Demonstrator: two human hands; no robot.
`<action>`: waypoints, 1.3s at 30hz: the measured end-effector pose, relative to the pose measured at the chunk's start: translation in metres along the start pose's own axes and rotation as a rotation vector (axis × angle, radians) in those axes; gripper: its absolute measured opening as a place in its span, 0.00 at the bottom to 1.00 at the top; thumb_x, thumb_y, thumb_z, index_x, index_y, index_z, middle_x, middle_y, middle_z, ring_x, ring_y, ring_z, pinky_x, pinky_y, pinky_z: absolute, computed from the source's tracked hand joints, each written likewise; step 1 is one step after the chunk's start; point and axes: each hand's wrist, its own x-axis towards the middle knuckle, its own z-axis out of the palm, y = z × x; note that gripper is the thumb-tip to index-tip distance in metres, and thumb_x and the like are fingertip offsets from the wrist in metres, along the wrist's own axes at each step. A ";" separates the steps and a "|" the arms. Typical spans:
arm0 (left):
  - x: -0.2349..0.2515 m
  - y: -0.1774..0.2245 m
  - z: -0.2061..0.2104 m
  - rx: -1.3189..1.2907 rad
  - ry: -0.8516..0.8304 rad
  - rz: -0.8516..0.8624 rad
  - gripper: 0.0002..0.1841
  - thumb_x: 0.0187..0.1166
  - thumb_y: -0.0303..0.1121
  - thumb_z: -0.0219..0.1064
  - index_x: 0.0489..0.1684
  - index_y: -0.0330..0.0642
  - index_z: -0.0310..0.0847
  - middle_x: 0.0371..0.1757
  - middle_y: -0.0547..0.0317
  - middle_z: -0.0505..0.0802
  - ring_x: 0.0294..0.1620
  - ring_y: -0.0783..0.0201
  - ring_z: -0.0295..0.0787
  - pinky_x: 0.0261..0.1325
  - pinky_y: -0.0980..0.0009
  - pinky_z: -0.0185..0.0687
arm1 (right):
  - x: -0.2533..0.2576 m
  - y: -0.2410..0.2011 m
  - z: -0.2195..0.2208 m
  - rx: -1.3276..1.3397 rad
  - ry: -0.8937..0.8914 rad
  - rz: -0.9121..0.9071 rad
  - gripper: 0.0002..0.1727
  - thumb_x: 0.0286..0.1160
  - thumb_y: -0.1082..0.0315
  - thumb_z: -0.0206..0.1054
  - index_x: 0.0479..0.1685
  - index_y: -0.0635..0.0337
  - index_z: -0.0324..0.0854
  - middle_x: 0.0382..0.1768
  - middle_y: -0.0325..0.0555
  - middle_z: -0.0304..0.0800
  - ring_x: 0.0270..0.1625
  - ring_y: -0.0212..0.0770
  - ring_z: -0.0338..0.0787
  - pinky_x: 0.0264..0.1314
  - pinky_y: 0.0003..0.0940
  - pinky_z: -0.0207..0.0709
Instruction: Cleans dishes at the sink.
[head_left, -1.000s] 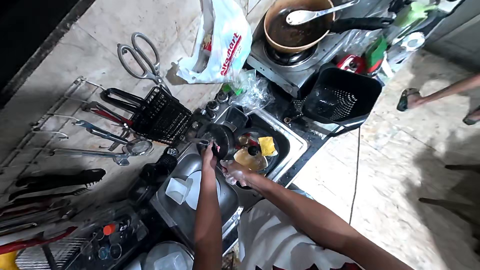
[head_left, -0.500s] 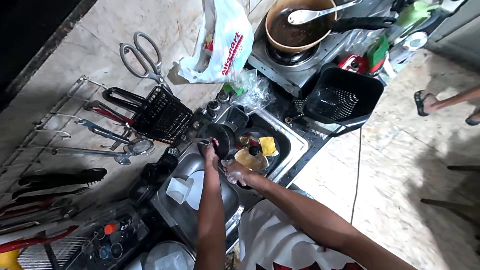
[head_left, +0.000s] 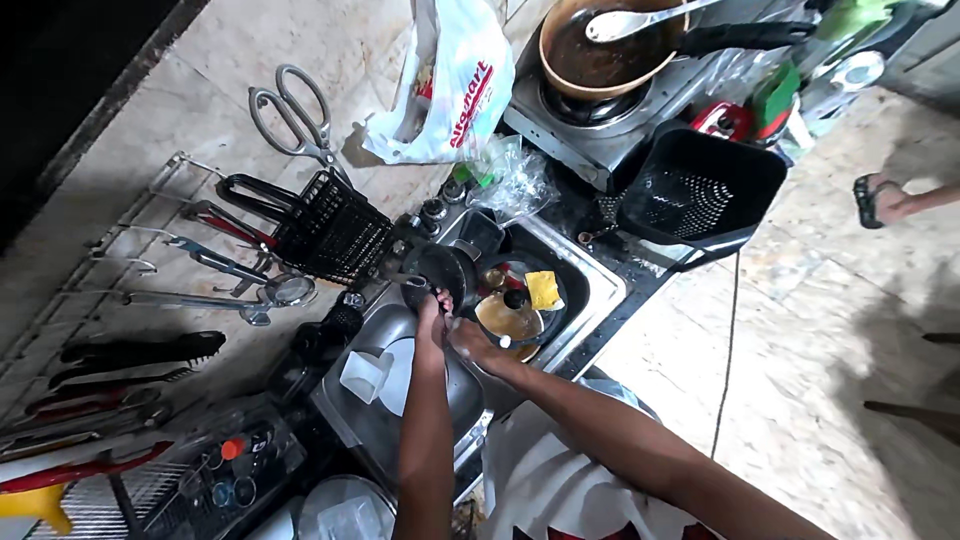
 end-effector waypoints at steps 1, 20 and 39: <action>0.003 0.000 -0.001 -0.030 -0.017 -0.004 0.19 0.95 0.40 0.35 0.31 0.49 0.66 0.15 0.68 0.72 0.09 0.75 0.65 0.13 0.82 0.65 | 0.001 0.003 0.001 0.038 -0.003 -0.025 0.26 0.93 0.55 0.49 0.69 0.67 0.81 0.67 0.64 0.86 0.73 0.59 0.84 0.77 0.58 0.74; 0.011 0.003 0.017 0.075 0.326 0.213 0.18 0.92 0.37 0.56 0.66 0.31 0.74 0.50 0.41 0.90 0.43 0.53 0.91 0.49 0.59 0.90 | -0.016 0.004 -0.005 -0.007 0.074 0.059 0.27 0.94 0.51 0.47 0.70 0.65 0.78 0.63 0.62 0.88 0.70 0.57 0.88 0.72 0.54 0.79; 0.013 0.005 0.016 0.347 0.443 0.200 0.17 0.91 0.38 0.56 0.68 0.34 0.73 0.49 0.41 0.86 0.38 0.53 0.85 0.41 0.55 0.86 | -0.020 0.002 -0.010 -0.019 0.034 0.069 0.29 0.95 0.50 0.44 0.68 0.66 0.80 0.64 0.63 0.87 0.71 0.58 0.87 0.73 0.55 0.78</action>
